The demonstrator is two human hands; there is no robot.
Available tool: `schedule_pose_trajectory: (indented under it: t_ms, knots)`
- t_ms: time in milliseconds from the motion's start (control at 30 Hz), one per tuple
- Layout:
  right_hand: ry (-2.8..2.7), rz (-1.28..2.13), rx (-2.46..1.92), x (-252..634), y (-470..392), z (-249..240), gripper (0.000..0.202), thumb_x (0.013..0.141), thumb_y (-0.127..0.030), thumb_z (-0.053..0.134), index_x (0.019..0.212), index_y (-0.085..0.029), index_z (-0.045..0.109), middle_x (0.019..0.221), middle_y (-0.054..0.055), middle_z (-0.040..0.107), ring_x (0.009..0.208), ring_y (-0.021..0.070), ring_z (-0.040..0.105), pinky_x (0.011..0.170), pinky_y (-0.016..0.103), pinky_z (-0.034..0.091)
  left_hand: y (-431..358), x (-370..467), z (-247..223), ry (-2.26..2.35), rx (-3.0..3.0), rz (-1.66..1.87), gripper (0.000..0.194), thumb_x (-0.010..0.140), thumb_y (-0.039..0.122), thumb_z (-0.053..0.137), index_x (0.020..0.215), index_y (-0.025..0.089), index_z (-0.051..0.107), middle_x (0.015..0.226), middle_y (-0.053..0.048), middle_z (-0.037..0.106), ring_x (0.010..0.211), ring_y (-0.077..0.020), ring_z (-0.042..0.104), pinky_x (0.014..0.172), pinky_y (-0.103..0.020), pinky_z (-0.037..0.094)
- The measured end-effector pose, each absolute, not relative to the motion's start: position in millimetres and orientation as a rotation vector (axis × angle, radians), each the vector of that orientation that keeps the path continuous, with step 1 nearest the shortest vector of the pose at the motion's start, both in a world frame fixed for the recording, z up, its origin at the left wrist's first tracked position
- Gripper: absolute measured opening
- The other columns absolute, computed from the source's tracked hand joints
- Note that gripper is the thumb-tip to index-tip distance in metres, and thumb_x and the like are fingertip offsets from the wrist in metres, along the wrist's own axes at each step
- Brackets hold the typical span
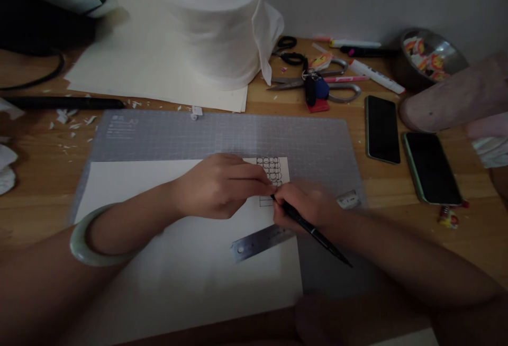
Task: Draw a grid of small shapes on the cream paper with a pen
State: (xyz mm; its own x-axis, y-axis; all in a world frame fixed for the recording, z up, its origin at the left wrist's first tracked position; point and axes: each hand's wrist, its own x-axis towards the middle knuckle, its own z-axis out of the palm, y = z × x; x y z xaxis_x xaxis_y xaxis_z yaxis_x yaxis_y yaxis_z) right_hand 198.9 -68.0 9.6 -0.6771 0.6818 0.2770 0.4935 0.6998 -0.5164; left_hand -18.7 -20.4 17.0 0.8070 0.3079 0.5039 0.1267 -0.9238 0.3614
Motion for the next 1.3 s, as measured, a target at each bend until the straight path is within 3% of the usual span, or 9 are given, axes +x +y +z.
schedule_pose_trajectory:
  t_ms: [167, 400, 967, 1300]
  knots:
    - [-2.284, 0.793, -1.079, 198.8, -66.4, 13.1, 0.008, 0.073, -0.015, 0.050, 0.071, -0.021, 0.045, 0.059, -0.005, 0.052, 0.052, 0.0082, 0.045, 0.050, 0.022, 0.034, -20.4, -18.7, 19.1, 0.342, 2.674, 0.799, 0.032, 0.081, -0.001, 0.040, 0.100, 0.017, 0.058, 0.095, -0.006, 0.069, 0.081, -0.0134, 0.066, 0.071, -0.023, 0.050]
    - [-1.957, 1.275, -1.366, 201.0, -58.1, 15.9, 0.012, 0.078, -0.025, 0.057, 0.075, -0.021, 0.046, 0.063, -0.006, 0.049, 0.052, 0.0066, 0.041, 0.046, 0.018, 0.032, -20.4, -18.9, 17.8, 0.340, 2.667, 0.791, 0.031, 0.082, 0.000, 0.040, 0.101, 0.018, 0.057, 0.095, -0.005, 0.068, 0.080, -0.0126, 0.065, 0.072, -0.022, 0.049]
    - [-1.969, 1.338, -1.322, 203.7, -58.1, 8.6, 0.012, 0.079, -0.026, 0.057, 0.076, -0.020, 0.047, 0.064, -0.006, 0.049, 0.052, 0.0066, 0.041, 0.045, 0.018, 0.030, -20.1, -18.6, 18.9, 0.340, 2.646, 0.784, 0.031, 0.081, 0.000, 0.040, 0.100, 0.018, 0.057, 0.092, -0.006, 0.068, 0.078, -0.0135, 0.066, 0.068, -0.024, 0.049]
    - [-1.798, 1.485, -1.317, 203.0, -50.9, 21.9, 0.009, 0.077, -0.020, 0.060, 0.081, -0.020, 0.053, 0.077, -0.003, 0.054, 0.066, 0.0087, 0.049, 0.055, 0.020, 0.038, -19.9, -17.9, 19.1, 0.321, 2.622, 0.824, 0.032, 0.079, 0.002, 0.042, 0.102, 0.018, 0.058, 0.095, -0.006, 0.067, 0.076, -0.0144, 0.064, 0.067, -0.026, 0.049]
